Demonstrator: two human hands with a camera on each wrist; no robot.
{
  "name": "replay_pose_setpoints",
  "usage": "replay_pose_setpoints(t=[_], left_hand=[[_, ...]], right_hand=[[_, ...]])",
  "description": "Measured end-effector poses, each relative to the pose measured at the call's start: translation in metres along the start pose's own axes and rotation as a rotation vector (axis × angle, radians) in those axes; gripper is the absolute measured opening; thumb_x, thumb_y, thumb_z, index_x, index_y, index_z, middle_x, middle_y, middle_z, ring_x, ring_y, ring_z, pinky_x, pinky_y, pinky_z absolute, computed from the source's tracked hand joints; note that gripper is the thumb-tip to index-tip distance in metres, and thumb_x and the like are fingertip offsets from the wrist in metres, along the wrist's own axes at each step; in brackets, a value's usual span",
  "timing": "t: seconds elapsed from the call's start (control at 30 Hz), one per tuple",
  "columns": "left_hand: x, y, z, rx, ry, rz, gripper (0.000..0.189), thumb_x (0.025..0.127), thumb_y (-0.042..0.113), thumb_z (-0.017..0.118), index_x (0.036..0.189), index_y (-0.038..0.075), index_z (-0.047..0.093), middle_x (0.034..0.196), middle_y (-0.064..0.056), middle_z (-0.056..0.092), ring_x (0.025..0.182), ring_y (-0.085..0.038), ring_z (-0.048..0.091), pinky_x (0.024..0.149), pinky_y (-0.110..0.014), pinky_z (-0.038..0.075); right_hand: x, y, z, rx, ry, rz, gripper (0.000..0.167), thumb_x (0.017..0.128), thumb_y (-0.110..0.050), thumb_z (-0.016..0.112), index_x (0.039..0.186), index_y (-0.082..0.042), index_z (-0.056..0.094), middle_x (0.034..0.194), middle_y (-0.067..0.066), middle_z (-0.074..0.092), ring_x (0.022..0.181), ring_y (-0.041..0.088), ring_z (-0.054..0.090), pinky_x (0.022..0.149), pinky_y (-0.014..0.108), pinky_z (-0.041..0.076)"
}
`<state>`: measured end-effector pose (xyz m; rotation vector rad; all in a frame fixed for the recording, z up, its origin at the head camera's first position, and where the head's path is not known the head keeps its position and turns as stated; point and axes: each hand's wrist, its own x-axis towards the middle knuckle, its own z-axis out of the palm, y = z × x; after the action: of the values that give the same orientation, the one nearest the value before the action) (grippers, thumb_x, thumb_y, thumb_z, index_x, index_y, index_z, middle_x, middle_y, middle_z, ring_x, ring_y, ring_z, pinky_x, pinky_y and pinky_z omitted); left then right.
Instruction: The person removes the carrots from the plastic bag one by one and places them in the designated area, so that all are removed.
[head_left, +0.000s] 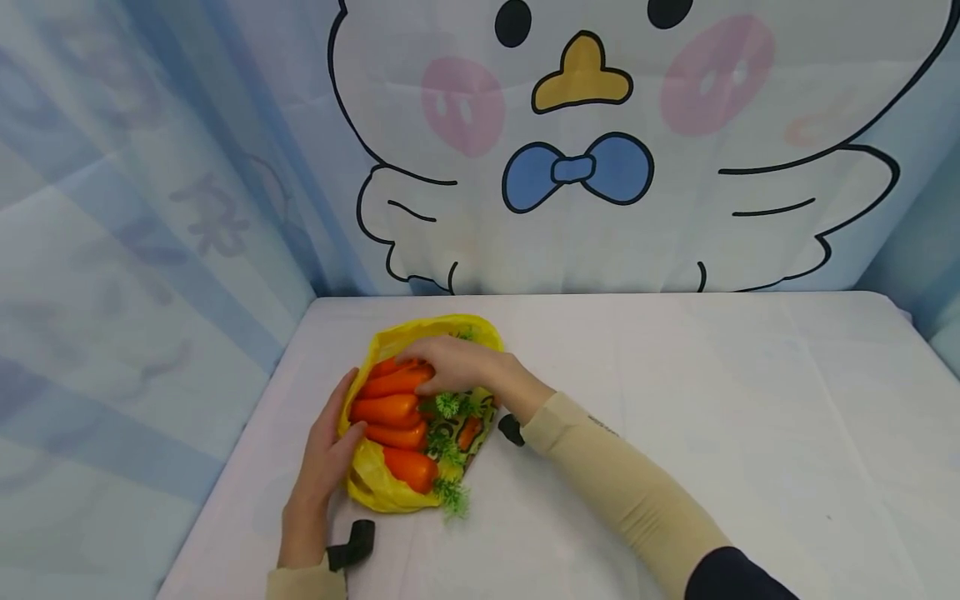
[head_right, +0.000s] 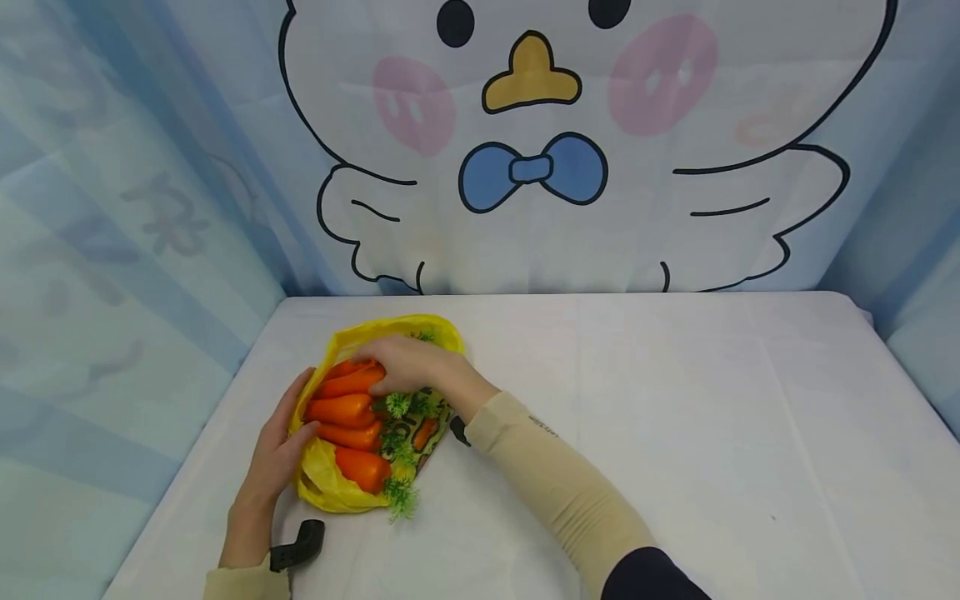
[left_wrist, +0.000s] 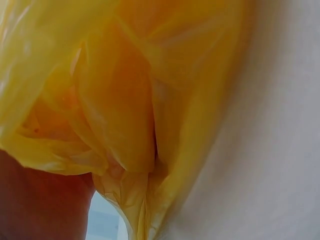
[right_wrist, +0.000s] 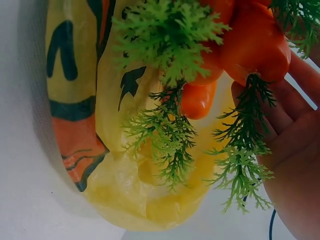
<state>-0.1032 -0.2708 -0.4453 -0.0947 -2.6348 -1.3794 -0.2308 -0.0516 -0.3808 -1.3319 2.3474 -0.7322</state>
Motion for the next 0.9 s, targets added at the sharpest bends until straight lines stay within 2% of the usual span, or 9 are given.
replay_pose_setpoints(t=[0.13,0.43,0.67,0.9], left_hand=[[0.0004,0.0003,0.0,-0.006,-0.006,-0.016,0.074,0.092,-0.001,0.046,0.161,0.019,0.029,0.164,-0.007,0.029,0.149,-0.032,0.026,0.117,-0.06,0.021],[0.0013,0.0002,0.0001,-0.026,-0.007,-0.005,0.076,0.089,-0.005,0.043,0.161,0.018,0.03,0.164,-0.007,0.029,0.15,-0.031,0.024,0.118,-0.058,0.02],[0.001,0.0004,0.0009,-0.03,-0.008,-0.02,0.077,0.089,-0.005,0.042,0.161,0.018,0.03,0.164,-0.005,0.028,0.15,-0.028,0.023,0.119,-0.057,0.019],[-0.0002,0.0006,0.0003,-0.028,0.001,-0.019,0.077,0.088,-0.006,0.042,0.16,0.017,0.03,0.164,-0.006,0.029,0.15,-0.029,0.024,0.118,-0.057,0.02]], right_hand=[[0.001,0.0001,0.0017,-0.026,-0.011,0.01,0.051,0.095,-0.017,0.07,0.144,-0.01,0.058,0.142,0.003,0.058,0.126,0.018,0.053,0.107,0.028,0.041],[0.0012,0.0007,0.0009,-0.049,-0.015,0.023,0.045,0.095,-0.018,0.069,0.139,-0.009,0.062,0.137,0.004,0.061,0.124,0.018,0.055,0.105,0.026,0.042],[-0.0019,0.0021,-0.0008,-0.032,0.004,0.015,0.041,0.095,-0.016,0.069,0.136,-0.01,0.064,0.135,0.004,0.062,0.12,0.017,0.056,0.103,0.027,0.043],[-0.0074,0.0025,-0.0077,-0.028,0.034,-0.001,0.041,0.095,-0.015,0.068,0.135,-0.009,0.064,0.136,0.005,0.061,0.123,0.019,0.054,0.106,0.03,0.041]])
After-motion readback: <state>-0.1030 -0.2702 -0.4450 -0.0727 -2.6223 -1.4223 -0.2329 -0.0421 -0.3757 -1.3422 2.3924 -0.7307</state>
